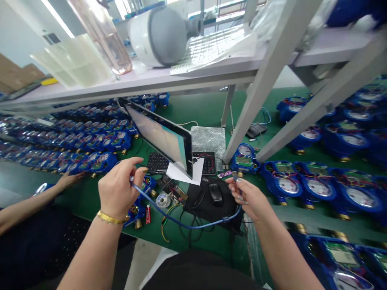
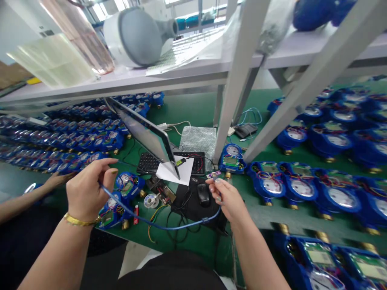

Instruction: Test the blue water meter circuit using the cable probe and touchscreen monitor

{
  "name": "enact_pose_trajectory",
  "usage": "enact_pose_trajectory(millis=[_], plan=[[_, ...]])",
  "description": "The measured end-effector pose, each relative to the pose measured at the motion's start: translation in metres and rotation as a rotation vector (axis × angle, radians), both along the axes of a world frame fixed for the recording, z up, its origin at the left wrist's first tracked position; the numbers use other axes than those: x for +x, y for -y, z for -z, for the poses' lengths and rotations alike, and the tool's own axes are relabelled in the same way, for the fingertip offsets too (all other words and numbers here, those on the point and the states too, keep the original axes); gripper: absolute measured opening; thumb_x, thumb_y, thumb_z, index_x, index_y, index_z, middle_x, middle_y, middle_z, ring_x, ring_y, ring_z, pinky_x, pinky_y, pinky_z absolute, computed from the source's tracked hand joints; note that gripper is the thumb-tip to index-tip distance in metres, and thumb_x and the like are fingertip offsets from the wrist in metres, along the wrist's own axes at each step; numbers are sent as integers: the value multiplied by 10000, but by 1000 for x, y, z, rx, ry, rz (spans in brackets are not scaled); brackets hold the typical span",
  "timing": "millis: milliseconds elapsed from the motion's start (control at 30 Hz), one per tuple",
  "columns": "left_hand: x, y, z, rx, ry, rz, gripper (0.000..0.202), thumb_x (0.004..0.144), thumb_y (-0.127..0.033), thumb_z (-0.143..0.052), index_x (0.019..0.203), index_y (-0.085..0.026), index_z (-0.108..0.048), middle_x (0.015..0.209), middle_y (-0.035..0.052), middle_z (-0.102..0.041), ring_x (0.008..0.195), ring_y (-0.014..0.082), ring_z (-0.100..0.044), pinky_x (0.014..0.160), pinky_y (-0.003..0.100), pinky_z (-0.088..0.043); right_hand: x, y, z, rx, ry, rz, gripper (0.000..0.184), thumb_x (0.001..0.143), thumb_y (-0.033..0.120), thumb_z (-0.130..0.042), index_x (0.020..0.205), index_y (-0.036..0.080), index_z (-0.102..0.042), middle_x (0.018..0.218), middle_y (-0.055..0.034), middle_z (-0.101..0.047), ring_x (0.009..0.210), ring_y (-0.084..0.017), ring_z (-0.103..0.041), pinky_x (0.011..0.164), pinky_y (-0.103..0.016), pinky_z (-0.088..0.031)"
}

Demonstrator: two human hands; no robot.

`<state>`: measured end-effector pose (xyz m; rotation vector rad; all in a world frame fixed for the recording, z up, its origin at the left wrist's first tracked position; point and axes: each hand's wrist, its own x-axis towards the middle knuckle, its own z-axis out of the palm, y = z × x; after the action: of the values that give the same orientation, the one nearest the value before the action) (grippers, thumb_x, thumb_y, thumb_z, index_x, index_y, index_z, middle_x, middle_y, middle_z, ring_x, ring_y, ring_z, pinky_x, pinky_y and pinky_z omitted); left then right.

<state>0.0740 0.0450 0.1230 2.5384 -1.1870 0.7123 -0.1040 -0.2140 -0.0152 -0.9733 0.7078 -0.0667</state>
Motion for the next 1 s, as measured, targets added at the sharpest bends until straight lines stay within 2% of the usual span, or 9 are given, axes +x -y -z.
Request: enact_pose_trajectory(millis=[200, 300, 367, 467, 600, 700, 767, 833, 1000], plan=[[10, 33, -9, 27, 12, 65, 297, 970, -405, -463, 1115, -171, -572, 732, 3, -548, 571, 149, -503, 526, 313, -362, 17, -4, 15, 16, 60, -25, 480, 627, 578, -750, 819, 144, -681, 614, 2, -475, 458, -64, -290, 392, -205, -166], [17, 54, -13, -31, -4, 69, 275, 942, -414, -460, 1130, -245, -567, 746, 4, -543, 596, 194, -508, 557, 367, -380, 28, 3, 24, 1, 73, 9, 497, 671, 612, -693, 836, 143, -691, 615, 6, -458, 461, -66, -280, 397, -212, -159], [21, 70, -14, -49, 18, 88, 298, 926, -426, -452, 1149, -266, -569, 821, 36, -563, 716, 261, -548, 678, 425, -426, 38, 10, 29, -20, 77, 34, 524, 711, 645, -625, 847, 144, -697, 614, 7, -444, 461, -69, -266, 401, -220, -150], [27, 97, -11, -58, 85, 185, 390, 924, -453, -452, 1195, -201, -573, 1085, 125, -581, 1023, 366, -536, 922, 542, -385, 54, 22, 35, -65, 87, 20, 552, 706, 666, -602, 824, 136, -701, 574, 21, -403, 462, -75, -252, 415, -230, -145], [36, 130, 0, -16, 34, 342, 451, 942, -458, -470, 1256, -142, -539, 1234, 161, -538, 1240, 362, -423, 1091, 529, -310, 75, 33, 45, -150, 120, -56, 473, 676, 599, -653, 796, 143, -701, 546, 26, -420, 511, -99, -334, 469, -235, -236], [46, 142, 12, 88, -25, 386, 298, 948, -352, -490, 1141, -142, -580, 1090, 119, -610, 1121, 312, -532, 1112, 503, -311, 91, 35, 58, -240, 143, -103, 355, 683, 503, -653, 775, 162, -686, 671, -12, -562, 649, -143, -465, 584, -259, -357], [51, 144, 17, 118, -10, 383, 133, 934, -261, -513, 943, -162, -600, 897, 60, -633, 900, 255, -609, 1068, 472, -379, 102, 35, 68, -307, 144, -145, 278, 721, 429, -616, 769, 162, -673, 709, -16, -591, 681, -151, -489, 623, -266, -377], [54, 143, 19, 124, 19, 371, 102, 916, -193, -525, 825, -170, -566, 799, 33, -616, 784, 232, -603, 989, 445, -443, 113, 34, 77, -383, 129, -199, 219, 773, 353, -574, 787, 156, -670, 698, -8, -592, 657, -141, -489, 617, -260, -374], [52, 134, 14, 142, -14, 358, 129, 925, -161, -496, 814, -163, -563, 843, 48, -626, 846, 243, -601, 901, 415, -451, 136, 35, 82, -636, 53, -366, 140, 821, 198, -588, 867, 144, -708, 708, -6, -612, 658, -133, -519, 617, -250, -359]])
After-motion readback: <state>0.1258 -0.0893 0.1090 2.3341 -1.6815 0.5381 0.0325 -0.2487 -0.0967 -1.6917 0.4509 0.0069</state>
